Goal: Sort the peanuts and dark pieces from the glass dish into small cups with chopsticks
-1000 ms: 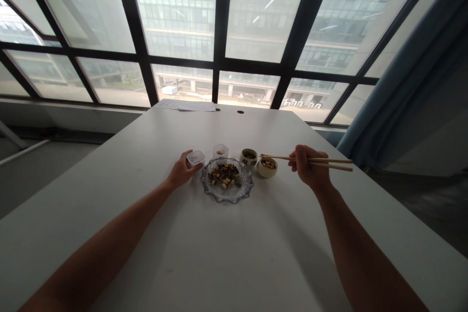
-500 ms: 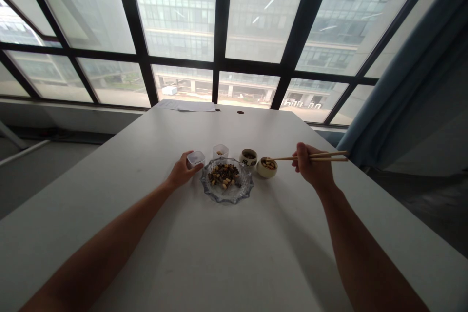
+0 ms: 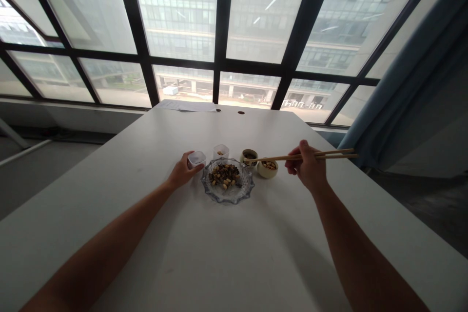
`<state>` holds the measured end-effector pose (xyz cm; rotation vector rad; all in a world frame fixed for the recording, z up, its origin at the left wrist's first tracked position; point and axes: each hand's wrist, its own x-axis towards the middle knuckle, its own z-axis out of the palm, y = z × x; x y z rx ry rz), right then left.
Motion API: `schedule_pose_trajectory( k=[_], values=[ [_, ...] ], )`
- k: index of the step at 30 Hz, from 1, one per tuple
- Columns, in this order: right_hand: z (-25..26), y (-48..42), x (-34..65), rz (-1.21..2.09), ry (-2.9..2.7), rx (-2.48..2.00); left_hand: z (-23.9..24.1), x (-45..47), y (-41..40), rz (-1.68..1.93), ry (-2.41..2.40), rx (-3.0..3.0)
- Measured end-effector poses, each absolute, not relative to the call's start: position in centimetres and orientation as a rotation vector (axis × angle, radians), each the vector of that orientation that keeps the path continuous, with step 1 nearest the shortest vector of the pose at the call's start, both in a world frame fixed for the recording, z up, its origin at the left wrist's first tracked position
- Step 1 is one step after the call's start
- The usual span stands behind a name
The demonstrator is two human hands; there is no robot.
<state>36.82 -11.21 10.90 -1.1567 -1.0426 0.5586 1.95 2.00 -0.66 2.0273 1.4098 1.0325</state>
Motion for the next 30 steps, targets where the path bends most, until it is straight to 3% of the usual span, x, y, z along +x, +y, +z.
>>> schedule_pose_trajectory(
  k=[4, 8, 15, 21, 30],
  values=[
    [9.9, -10.4, 35.1, 0.821, -0.978, -1.091, -1.1, 2.0, 2.3, 1.12, 1.323, 2.02],
    [9.6, -10.5, 34.4, 0.822, -1.024, -1.083, -1.6, 2.1, 2.5, 1.354, 1.178, 2.053],
    [11.3, -12.3, 37.4, 0.126, -1.26, -1.398, -1.6, 2.0, 2.5, 1.301, 1.266, 2.007],
    [11.8, -12.4, 38.2, -0.033, -1.4, -1.597, -1.0, 2.1, 2.0, 1.21, 1.278, 1.923],
    [9.1, -11.6, 32.8, 0.772, -1.535, -1.337, -0.4, 2.1, 1.6, 1.145, 1.343, 1.952]
  ],
)
